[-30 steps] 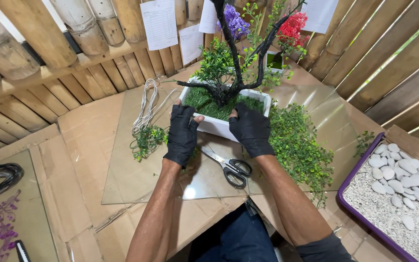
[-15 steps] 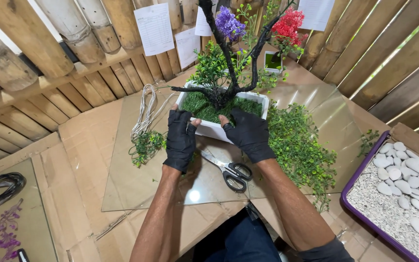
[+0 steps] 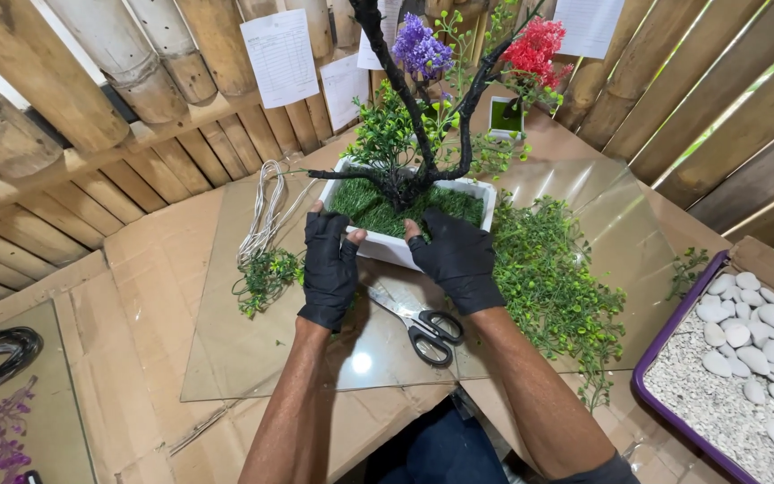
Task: The person arranges small artificial green plants into a white rectangular planter containing a black tree structure. Using scissors, they trim the stems of the plants and insert them into the green moss-like base of the planter, adjusting the placement to create a dense arrangement.
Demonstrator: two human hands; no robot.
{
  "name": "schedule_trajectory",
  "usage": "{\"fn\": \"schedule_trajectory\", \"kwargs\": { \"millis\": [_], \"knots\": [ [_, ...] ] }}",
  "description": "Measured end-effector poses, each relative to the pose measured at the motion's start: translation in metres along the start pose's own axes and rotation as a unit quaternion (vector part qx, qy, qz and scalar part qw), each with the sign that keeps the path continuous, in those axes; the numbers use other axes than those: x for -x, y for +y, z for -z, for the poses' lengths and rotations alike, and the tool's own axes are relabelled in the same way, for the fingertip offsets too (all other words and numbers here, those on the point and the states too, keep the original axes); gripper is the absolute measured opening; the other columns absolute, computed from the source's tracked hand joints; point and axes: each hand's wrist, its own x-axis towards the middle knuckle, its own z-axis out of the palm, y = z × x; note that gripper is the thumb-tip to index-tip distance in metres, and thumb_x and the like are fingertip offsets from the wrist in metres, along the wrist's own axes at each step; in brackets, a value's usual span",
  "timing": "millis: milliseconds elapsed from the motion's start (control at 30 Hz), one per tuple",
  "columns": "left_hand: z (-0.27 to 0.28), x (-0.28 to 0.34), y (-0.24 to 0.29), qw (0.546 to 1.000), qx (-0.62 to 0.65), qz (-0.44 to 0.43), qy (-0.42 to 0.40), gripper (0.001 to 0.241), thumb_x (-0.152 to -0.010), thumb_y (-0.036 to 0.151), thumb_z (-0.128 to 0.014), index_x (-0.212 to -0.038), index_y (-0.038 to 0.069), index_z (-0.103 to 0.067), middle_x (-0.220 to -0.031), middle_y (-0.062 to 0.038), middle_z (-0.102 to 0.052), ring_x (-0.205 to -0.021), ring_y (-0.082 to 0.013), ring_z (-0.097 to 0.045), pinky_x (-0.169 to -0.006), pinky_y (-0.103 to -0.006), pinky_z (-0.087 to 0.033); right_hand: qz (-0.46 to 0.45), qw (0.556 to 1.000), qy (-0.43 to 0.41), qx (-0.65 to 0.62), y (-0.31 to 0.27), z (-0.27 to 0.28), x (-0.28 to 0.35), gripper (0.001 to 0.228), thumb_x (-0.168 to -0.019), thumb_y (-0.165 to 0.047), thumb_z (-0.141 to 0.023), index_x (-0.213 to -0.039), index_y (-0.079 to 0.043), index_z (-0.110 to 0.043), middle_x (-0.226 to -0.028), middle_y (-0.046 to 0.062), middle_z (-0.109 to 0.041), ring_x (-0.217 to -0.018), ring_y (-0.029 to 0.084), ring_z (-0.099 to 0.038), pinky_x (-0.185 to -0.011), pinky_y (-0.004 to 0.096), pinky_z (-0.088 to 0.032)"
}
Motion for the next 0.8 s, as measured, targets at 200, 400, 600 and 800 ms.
{"fn": "schedule_trajectory", "kwargs": {
  "millis": [200, 400, 600, 800],
  "knots": [
    [-0.002, 0.0, -0.002, 1.0, 0.015, 0.007, 0.001, 0.029, -0.101, 0.037, -0.067, -0.113, 0.01, -0.067, -0.119, -0.01, -0.067, -0.147, -0.0321, -0.043, -0.122, -0.0426, -0.034, 0.025, 0.999, 0.025, -0.025, -0.001, 0.002, 0.0, 0.052, -0.096, -0.064, -0.061, -0.118, -0.019, -0.076, -0.092, 0.01, -0.08, -0.088, 0.034, -0.076, -0.074, 0.044, -0.059],
    [-0.003, 0.001, -0.001, 1.0, 0.01, 0.003, 0.013, 0.03, -0.101, 0.037, -0.068, -0.114, 0.009, -0.067, -0.12, -0.011, -0.066, -0.147, -0.0313, -0.042, -0.122, -0.0413, -0.034, 0.041, 0.999, 0.01, -0.029, 0.0, 0.01, 0.0, 0.05, -0.094, -0.06, -0.064, -0.116, -0.017, -0.077, -0.088, 0.011, -0.079, -0.087, 0.035, -0.077, -0.072, 0.044, -0.059],
    [0.0, 0.0, 0.002, 1.0, 0.021, 0.013, 0.001, 0.03, -0.102, 0.037, -0.066, -0.114, 0.01, -0.067, -0.118, -0.01, -0.065, -0.147, -0.0326, -0.042, -0.122, -0.0425, -0.033, 0.028, 0.999, 0.008, -0.042, -0.006, 0.017, 0.001, 0.05, -0.097, -0.059, -0.062, -0.119, -0.017, -0.076, -0.086, 0.01, -0.079, -0.085, 0.035, -0.077, -0.072, 0.045, -0.06],
    [0.005, -0.001, 0.009, 0.999, 0.027, 0.023, -0.008, 0.029, -0.101, 0.037, -0.067, -0.113, 0.01, -0.067, -0.118, -0.01, -0.065, -0.147, -0.0327, -0.042, -0.123, -0.0427, -0.032, 0.012, 0.999, 0.034, 0.008, -0.004, 0.007, 0.002, 0.055, -0.094, -0.067, -0.058, -0.13, -0.027, -0.072, -0.091, 0.004, -0.079, -0.089, 0.028, -0.077, -0.073, 0.042, -0.06]
  ]
}}
